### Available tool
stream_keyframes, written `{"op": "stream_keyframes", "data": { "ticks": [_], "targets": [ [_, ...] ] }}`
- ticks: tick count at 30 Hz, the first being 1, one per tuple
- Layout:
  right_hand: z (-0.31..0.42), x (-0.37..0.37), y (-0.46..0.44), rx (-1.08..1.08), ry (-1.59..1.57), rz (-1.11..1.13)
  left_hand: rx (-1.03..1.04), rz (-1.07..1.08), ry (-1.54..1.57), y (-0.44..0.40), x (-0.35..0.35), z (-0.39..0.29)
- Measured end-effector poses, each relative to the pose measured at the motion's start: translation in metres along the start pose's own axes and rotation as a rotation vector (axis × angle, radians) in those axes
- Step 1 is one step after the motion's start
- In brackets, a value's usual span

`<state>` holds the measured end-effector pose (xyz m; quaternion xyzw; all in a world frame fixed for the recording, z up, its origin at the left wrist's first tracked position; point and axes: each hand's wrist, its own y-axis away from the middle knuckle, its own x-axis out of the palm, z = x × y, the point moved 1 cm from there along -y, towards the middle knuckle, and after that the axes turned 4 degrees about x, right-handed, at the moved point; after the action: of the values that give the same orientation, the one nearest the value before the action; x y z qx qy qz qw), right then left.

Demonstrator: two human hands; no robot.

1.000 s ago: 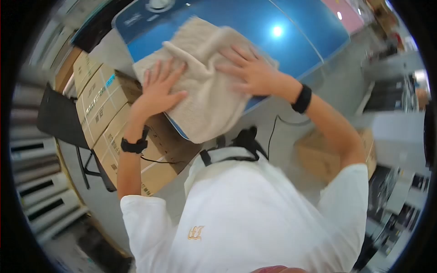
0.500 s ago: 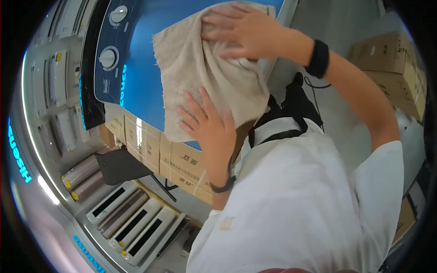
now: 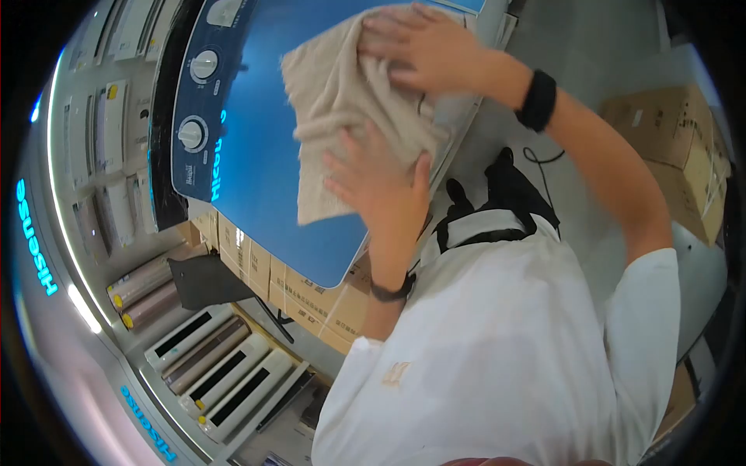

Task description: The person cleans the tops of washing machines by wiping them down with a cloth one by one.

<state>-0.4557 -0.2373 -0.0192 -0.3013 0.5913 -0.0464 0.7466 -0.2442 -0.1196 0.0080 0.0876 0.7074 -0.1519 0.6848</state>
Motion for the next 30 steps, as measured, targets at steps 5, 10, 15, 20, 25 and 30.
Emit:
{"op": "stream_keyframes", "data": {
  "ticks": [5, 10, 15, 20, 25, 30],
  "targets": [
    [-0.028, 0.006, -0.012, 0.017, 0.040, 0.021, 0.004, -0.075, -0.019, -0.059, 0.023, -0.040],
    [-0.073, -0.015, 0.019, 0.054, -0.133, 0.062, 0.024, -0.056, -0.043, -0.060, 0.012, -0.051],
    [-0.109, 0.001, -0.026, 0.116, 0.004, 0.080, -0.090, -0.181, -0.065, -0.100, 0.025, -0.097],
    [-0.112, -0.008, -0.014, 0.051, -0.014, 0.034, 0.008, -0.241, -0.069, -0.102, 0.035, -0.112],
    [-0.165, -0.012, -0.006, 0.057, 0.036, 0.090, -0.011, -0.251, -0.007, -0.098, 0.026, -0.127],
    [-0.214, 0.004, -0.035, 0.090, 0.182, 0.146, -0.025, -0.287, 0.096, -0.168, 0.034, -0.175]
  ]
}}
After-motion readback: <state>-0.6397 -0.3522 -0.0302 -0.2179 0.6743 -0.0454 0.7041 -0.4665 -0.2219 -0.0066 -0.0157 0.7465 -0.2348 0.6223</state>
